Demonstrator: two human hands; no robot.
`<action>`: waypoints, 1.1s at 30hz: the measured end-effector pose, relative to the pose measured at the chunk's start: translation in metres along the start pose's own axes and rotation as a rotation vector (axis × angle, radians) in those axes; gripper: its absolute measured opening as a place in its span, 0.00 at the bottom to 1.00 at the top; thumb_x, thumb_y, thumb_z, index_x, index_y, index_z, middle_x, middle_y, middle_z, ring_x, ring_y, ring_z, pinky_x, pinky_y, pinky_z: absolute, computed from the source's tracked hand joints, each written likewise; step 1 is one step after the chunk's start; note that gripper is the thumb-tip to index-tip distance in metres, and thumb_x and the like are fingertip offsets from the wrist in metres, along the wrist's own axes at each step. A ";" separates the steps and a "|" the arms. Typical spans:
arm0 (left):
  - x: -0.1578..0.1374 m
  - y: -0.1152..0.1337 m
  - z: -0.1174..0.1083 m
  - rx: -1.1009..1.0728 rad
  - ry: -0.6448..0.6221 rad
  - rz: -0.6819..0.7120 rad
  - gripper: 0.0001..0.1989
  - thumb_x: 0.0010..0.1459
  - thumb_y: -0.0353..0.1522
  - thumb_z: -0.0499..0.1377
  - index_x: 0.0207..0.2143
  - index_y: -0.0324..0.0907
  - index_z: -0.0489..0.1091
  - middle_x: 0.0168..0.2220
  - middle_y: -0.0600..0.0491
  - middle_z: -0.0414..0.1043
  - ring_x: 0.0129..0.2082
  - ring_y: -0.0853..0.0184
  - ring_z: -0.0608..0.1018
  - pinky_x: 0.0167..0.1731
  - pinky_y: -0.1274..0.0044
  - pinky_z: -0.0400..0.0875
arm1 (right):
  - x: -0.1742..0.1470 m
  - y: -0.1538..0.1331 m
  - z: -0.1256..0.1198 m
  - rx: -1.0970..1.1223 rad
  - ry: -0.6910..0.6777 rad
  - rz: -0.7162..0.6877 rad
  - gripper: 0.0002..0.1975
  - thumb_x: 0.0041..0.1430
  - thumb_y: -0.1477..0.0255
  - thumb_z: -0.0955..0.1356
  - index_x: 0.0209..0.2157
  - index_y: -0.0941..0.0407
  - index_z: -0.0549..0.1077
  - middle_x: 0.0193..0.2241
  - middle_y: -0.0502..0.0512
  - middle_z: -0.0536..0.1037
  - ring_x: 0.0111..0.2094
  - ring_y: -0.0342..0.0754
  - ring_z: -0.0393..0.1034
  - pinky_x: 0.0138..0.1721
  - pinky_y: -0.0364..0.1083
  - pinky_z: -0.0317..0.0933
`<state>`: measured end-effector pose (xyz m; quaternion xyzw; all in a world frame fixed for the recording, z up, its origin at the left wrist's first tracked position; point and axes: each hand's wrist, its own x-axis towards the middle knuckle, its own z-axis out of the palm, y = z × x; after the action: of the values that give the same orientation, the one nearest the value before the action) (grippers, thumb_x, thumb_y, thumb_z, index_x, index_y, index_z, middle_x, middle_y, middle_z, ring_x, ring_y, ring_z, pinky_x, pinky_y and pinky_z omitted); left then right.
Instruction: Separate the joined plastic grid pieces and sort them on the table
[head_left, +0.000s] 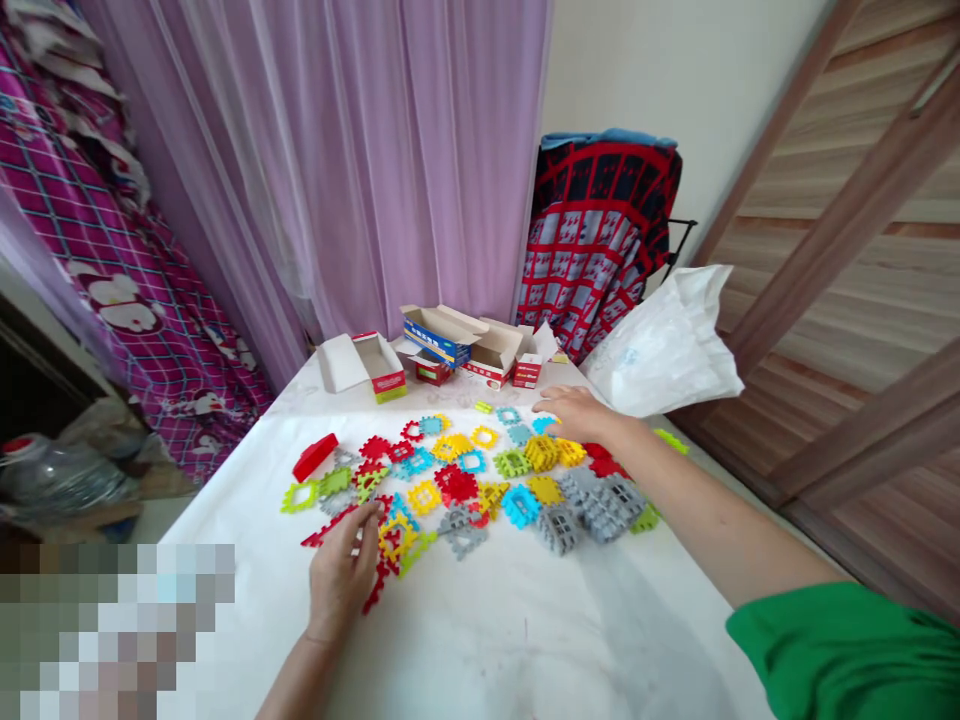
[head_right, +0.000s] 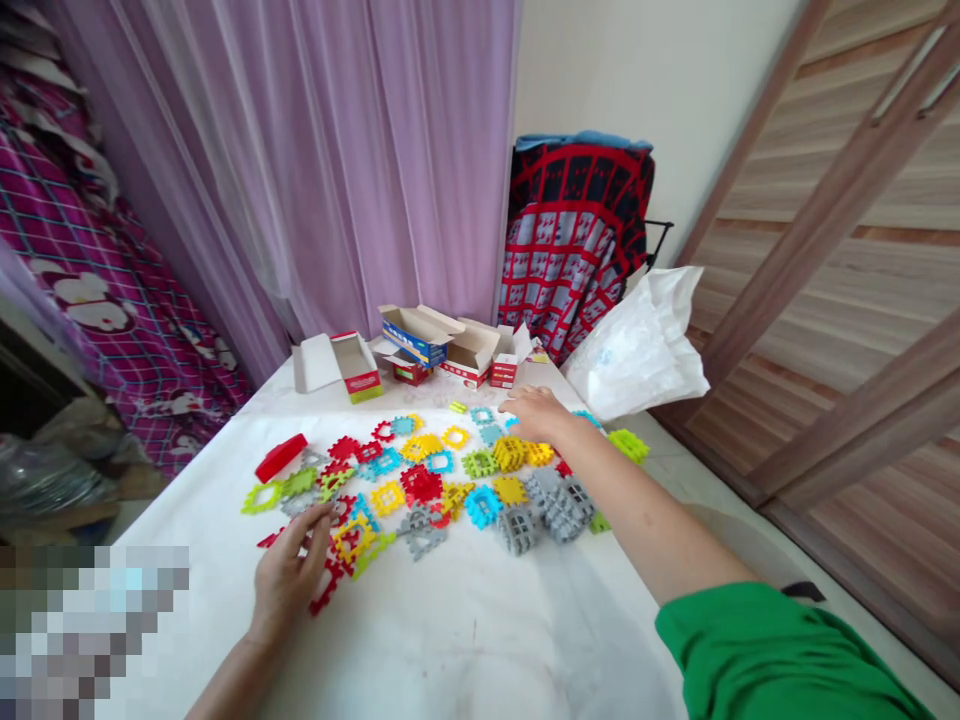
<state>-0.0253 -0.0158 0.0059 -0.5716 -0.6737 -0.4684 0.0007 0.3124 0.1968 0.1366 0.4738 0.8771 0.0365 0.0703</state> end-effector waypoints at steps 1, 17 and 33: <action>0.004 -0.004 0.000 0.014 0.023 -0.007 0.15 0.59 0.41 0.52 0.39 0.45 0.74 0.35 0.51 0.80 0.28 0.67 0.79 0.29 0.78 0.74 | 0.007 -0.014 0.001 0.022 0.002 -0.037 0.21 0.56 0.70 0.67 0.53 0.49 0.72 0.57 0.58 0.68 0.59 0.58 0.59 0.56 0.55 0.53; 0.008 -0.039 0.012 -0.211 0.121 -0.170 0.14 0.59 0.40 0.53 0.41 0.43 0.73 0.36 0.49 0.80 0.36 0.64 0.81 0.41 0.72 0.75 | 0.111 -0.211 0.054 0.273 0.062 -0.342 0.17 0.56 0.69 0.66 0.48 0.49 0.74 0.50 0.54 0.75 0.54 0.53 0.64 0.53 0.51 0.56; 0.007 -0.023 0.014 -0.334 -0.070 -0.265 0.19 0.56 0.45 0.56 0.42 0.43 0.73 0.33 0.51 0.79 0.26 0.67 0.78 0.28 0.77 0.73 | 0.065 -0.205 0.042 1.027 -0.061 -0.416 0.13 0.56 0.73 0.66 0.42 0.56 0.77 0.18 0.41 0.62 0.21 0.38 0.56 0.24 0.38 0.51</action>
<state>-0.0382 0.0005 -0.0129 -0.4863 -0.6556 -0.5494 -0.1789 0.1147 0.1385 0.0625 0.2647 0.8550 -0.4240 -0.1387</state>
